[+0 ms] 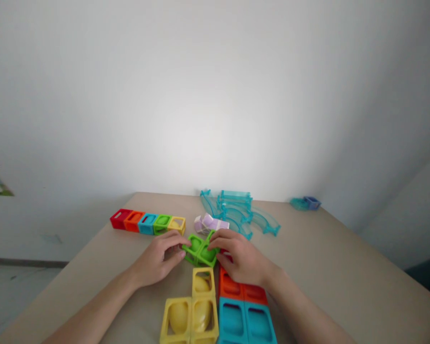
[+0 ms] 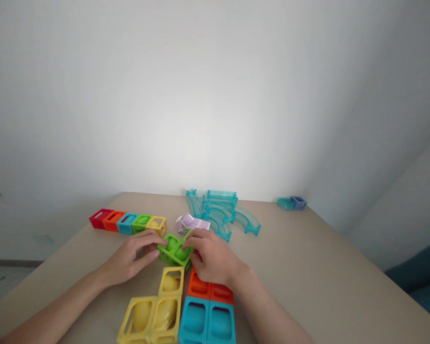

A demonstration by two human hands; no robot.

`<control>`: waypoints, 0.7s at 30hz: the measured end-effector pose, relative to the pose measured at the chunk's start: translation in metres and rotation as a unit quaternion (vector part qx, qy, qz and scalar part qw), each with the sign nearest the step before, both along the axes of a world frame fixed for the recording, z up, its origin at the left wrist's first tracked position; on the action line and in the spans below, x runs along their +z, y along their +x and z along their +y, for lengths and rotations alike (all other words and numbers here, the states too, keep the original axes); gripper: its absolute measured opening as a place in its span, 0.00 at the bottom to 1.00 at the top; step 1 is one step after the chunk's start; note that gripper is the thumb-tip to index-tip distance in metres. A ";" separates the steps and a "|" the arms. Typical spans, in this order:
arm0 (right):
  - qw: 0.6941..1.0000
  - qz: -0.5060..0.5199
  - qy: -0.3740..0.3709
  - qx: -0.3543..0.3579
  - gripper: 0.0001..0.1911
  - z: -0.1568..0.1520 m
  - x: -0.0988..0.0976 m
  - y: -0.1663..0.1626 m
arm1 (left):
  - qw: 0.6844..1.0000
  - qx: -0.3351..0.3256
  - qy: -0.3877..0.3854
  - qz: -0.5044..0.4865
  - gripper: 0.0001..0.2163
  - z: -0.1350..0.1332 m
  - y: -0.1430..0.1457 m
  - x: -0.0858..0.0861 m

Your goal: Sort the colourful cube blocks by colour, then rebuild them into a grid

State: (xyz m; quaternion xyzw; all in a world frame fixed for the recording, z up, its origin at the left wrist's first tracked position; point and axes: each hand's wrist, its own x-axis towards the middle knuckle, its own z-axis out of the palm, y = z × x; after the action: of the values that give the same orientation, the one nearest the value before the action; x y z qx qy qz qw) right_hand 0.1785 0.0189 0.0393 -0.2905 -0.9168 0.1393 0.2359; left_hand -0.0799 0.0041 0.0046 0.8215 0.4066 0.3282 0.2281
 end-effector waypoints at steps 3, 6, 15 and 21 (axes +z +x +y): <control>1.000 0.002 0.018 -0.004 0.17 0.000 -0.004 -0.002 | 0.999 -0.025 0.045 -0.015 0.09 -0.009 -0.001 0.007; 1.000 -0.002 0.031 -0.002 0.16 0.001 -0.006 -0.003 | 0.994 -0.071 0.075 -0.040 0.09 -0.018 0.000 0.014; 0.997 0.070 -0.014 0.008 0.20 0.003 -0.002 0.000 | 0.980 -0.195 -0.045 -0.013 0.19 -0.030 0.009 0.017; 0.978 0.189 -0.070 -0.054 0.16 0.011 0.004 0.009 | 0.993 -0.087 0.080 0.021 0.14 -0.023 0.003 0.015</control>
State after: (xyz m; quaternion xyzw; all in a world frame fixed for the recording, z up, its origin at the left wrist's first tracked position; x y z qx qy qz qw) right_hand 0.1872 0.0297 0.0432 -0.3234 -0.8267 0.2431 0.3911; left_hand -0.0765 -0.0187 0.0195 0.8758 0.3111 0.3217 0.1809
